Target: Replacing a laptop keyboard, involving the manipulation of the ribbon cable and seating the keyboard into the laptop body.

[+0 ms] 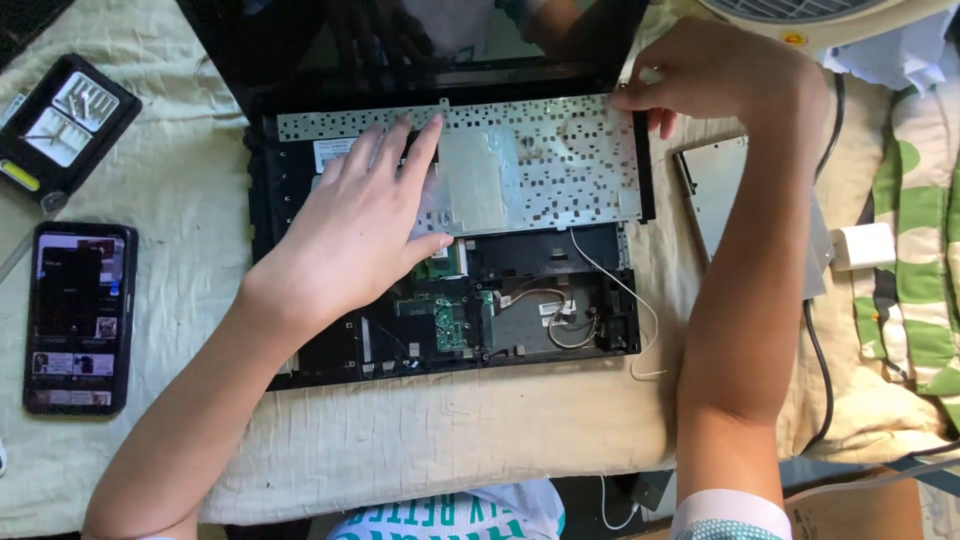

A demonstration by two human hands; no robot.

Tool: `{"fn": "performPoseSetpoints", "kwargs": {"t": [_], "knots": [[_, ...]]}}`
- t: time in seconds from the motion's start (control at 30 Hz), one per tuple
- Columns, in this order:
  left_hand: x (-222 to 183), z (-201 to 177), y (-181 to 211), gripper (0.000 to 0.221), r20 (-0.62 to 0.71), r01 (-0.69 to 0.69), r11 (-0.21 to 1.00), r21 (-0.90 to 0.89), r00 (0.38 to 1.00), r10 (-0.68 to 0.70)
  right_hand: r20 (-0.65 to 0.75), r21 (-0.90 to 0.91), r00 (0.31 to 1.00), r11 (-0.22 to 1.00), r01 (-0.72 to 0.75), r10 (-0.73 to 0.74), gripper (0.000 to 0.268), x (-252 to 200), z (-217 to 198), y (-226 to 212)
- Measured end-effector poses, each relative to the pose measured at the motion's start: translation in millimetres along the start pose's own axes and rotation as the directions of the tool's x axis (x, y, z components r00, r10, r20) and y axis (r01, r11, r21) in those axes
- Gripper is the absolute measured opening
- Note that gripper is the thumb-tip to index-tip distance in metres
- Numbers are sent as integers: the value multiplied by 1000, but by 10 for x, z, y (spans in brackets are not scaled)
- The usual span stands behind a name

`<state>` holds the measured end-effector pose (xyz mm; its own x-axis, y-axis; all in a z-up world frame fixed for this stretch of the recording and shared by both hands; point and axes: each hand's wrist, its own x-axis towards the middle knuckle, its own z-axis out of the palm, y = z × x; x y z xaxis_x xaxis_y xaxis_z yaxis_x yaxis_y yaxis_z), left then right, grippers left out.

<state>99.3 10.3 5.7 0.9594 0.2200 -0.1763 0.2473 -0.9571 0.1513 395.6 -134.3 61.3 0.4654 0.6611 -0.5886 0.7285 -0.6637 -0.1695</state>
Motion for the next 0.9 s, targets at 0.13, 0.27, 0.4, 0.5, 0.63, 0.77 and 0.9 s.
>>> {"fn": "performPoseSetpoints", "kwargs": {"t": [0.13,0.27,0.4,0.5,0.63,0.77,0.9], "knots": [[-25,-54,-31,102,-137,-75,996,-54,988,67,-56,0,998,1000,0,0,44,-174,-77,-31],[-77,-166,119,109,-141,-14,999,-46,990,8,-154,200,988,978,53,-22,38,-419,-191,57],[-193,-275,283,127,-209,-9,999,31,978,15,-358,614,924,711,342,-135,17,-372,-11,538],[-199,-250,409,141,-304,81,986,143,952,-35,-553,724,833,499,476,7,56,-535,25,440],[-241,-165,523,83,-554,146,975,167,832,-30,-628,648,764,443,620,-151,25,-779,5,232],[-372,-355,577,60,-692,30,999,15,722,-12,-679,575,663,333,747,-314,26,-943,89,161],[-447,-542,331,76,-717,-71,996,-59,698,7,-736,596,654,289,749,-178,38,-1065,184,-81]]}}
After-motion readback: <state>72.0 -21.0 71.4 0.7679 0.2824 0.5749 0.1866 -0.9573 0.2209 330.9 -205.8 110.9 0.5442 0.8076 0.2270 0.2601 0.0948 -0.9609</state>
